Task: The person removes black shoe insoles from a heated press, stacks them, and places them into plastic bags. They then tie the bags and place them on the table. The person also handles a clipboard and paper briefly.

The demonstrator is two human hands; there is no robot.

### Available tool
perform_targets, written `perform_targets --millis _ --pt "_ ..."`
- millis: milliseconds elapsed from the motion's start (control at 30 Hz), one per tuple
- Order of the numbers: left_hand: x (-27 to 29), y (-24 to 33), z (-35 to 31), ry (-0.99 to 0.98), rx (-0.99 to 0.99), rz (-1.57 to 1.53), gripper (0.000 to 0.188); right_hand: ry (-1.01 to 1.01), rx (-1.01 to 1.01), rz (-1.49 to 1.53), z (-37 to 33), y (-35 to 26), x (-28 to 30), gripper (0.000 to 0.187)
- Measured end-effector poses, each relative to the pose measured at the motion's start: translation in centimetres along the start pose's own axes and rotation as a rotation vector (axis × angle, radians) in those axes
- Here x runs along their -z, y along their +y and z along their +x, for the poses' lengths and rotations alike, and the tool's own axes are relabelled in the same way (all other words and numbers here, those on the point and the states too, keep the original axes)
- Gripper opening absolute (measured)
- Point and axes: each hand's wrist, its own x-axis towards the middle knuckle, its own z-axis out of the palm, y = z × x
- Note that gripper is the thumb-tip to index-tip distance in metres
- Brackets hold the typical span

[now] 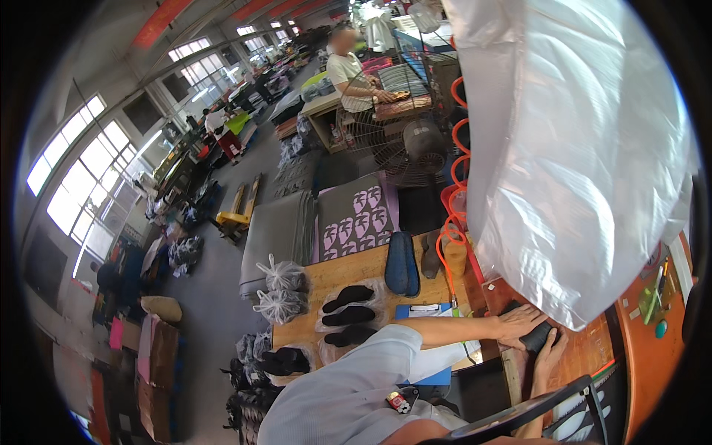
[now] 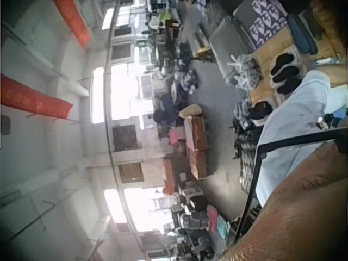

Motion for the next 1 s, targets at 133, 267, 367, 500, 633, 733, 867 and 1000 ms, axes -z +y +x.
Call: perform_targets --millis 133,267,367,500,633,733,867,1000 --pt "1.2 0.6 -0.7 -0.385 0.212 -0.769 0.131 -0.069 0.028 0.188 0.7 0.4 -0.6 0.055" --pt "0.0 0.3 -0.3 -0.273 0.175 -0.552 0.129 -0.180 -0.026 0.190 1.4 -0.1 0.1 0.056" --pt "-2.0 -0.5 0.0 -0.226 0.169 -0.441 0.122 -0.209 0.031 0.060 0.8 -1.1 0.9 0.065" --pt "-3.5 -1.1 0.0 -0.190 0.136 -0.401 0.112 -0.215 0.292 -0.291 0.1 -1.9 1.3 0.074" --pt "-3.2 -0.8 0.1 -0.141 0.079 -0.430 0.107 -0.179 0.322 -0.449 -0.6 -1.8 0.9 0.079" --pt "-2.3 -0.3 -0.1 -0.077 0.057 -0.408 0.108 -0.179 0.302 -0.514 -1.2 -1.5 0.7 0.079" --pt "-0.4 -1.5 -0.9 -0.220 0.048 -0.411 0.117 -0.225 0.271 -0.503 -1.5 -1.4 0.7 0.079" --pt "1.4 -3.3 -3.2 -0.137 0.061 -0.303 0.111 -0.239 0.332 -0.457 -1.2 -2.0 1.2 0.085"
